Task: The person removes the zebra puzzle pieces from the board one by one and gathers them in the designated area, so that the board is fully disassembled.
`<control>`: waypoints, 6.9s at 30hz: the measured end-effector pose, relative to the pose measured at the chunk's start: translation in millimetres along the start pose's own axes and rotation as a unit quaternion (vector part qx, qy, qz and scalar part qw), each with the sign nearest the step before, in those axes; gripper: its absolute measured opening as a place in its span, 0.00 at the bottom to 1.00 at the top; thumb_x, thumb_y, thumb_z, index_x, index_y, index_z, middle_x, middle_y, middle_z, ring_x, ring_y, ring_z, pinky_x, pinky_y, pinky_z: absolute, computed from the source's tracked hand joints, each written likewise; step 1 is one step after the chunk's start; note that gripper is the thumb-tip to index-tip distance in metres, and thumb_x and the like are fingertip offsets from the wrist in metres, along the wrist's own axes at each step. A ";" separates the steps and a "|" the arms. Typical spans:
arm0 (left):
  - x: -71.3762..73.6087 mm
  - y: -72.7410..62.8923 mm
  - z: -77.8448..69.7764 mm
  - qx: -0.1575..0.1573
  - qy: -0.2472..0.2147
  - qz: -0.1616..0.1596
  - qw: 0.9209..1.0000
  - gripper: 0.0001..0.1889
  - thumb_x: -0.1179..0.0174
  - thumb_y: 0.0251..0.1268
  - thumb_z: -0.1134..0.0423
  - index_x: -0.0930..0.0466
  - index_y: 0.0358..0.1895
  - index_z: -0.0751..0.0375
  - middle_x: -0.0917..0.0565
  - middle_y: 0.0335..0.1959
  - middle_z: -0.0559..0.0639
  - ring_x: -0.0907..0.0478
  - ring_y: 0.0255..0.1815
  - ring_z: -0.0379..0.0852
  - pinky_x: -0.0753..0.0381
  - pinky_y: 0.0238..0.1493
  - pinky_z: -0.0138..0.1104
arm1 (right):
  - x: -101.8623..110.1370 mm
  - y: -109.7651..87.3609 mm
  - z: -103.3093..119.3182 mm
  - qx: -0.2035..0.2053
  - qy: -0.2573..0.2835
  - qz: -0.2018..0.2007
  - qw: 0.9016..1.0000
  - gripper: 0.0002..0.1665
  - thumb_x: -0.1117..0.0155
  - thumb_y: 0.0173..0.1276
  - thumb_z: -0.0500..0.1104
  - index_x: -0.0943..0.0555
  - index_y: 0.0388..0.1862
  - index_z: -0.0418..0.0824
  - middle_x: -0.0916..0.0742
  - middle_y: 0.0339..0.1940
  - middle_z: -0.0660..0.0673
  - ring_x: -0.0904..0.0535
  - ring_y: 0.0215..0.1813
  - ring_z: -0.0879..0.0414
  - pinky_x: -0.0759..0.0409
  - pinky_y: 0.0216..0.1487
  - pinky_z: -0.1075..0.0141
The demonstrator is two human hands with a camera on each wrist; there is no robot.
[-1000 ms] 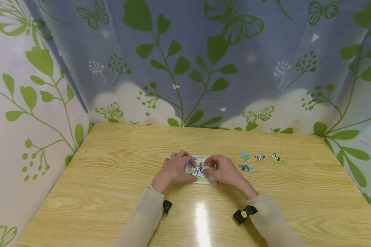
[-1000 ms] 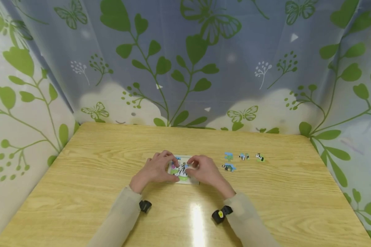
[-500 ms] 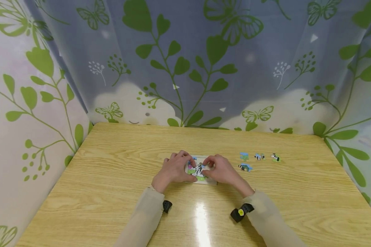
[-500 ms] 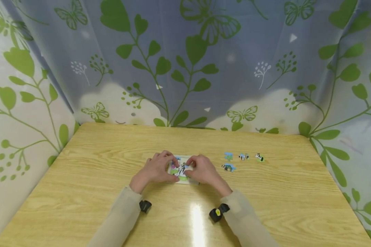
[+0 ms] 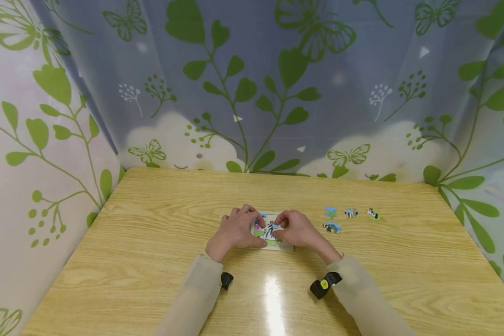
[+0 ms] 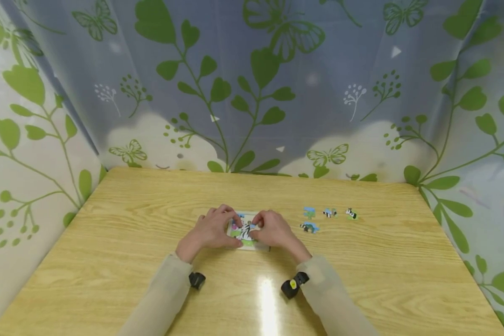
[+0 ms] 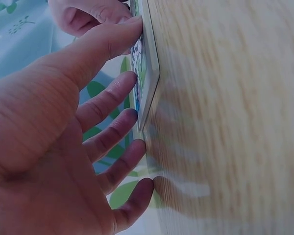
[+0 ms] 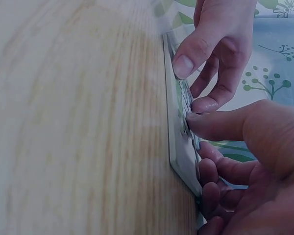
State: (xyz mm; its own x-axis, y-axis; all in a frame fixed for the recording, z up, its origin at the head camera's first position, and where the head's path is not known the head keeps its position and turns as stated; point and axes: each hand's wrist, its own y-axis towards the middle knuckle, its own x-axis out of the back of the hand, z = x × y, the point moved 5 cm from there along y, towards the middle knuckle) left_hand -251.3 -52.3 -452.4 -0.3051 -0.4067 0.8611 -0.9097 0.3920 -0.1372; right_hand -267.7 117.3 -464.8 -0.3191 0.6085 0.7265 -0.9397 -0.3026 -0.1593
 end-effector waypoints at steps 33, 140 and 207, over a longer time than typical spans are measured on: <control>2.6 0.6 -0.2 0.008 -0.003 0.000 1.000 0.18 0.24 0.56 0.45 0.18 0.45 0.42 0.29 0.70 0.48 0.34 0.70 0.62 0.36 0.67 0.65 | -3.0 -1.7 -2.8 0.014 0.047 -0.001 0.999 0.12 0.29 0.65 0.39 0.21 0.45 0.38 0.18 0.36 0.45 0.25 0.36 0.55 0.27 0.39 0.64; 7.0 -2.3 17.5 -0.045 -0.067 0.034 0.996 0.19 0.25 0.59 0.54 0.15 0.54 0.44 0.30 0.73 0.50 0.38 0.76 0.61 0.43 0.72 0.66 | 79.1 -65.7 -71.9 0.088 -0.012 -0.109 0.990 0.14 0.32 0.72 0.44 0.15 0.52 0.38 0.11 0.38 0.46 0.17 0.36 0.59 0.21 0.33 0.68; 4.1 3.1 19.7 -0.027 -0.068 0.040 0.996 0.14 0.25 0.59 0.54 0.15 0.47 0.37 0.32 0.73 0.48 0.38 0.74 0.61 0.42 0.70 0.67 | -5.3 -21.0 -3.0 0.069 -0.025 0.017 0.997 0.07 0.27 0.65 0.42 0.17 0.39 0.43 0.19 0.36 0.48 0.27 0.38 0.57 0.28 0.42 0.63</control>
State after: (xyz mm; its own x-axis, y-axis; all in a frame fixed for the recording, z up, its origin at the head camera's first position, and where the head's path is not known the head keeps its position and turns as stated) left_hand -260.9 -69.0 -459.0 -0.4149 -0.4792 0.7735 -0.8654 0.4704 -0.1727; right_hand -246.6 122.6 -467.4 -0.3402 0.5597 0.7556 -0.9018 -0.4219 -0.0935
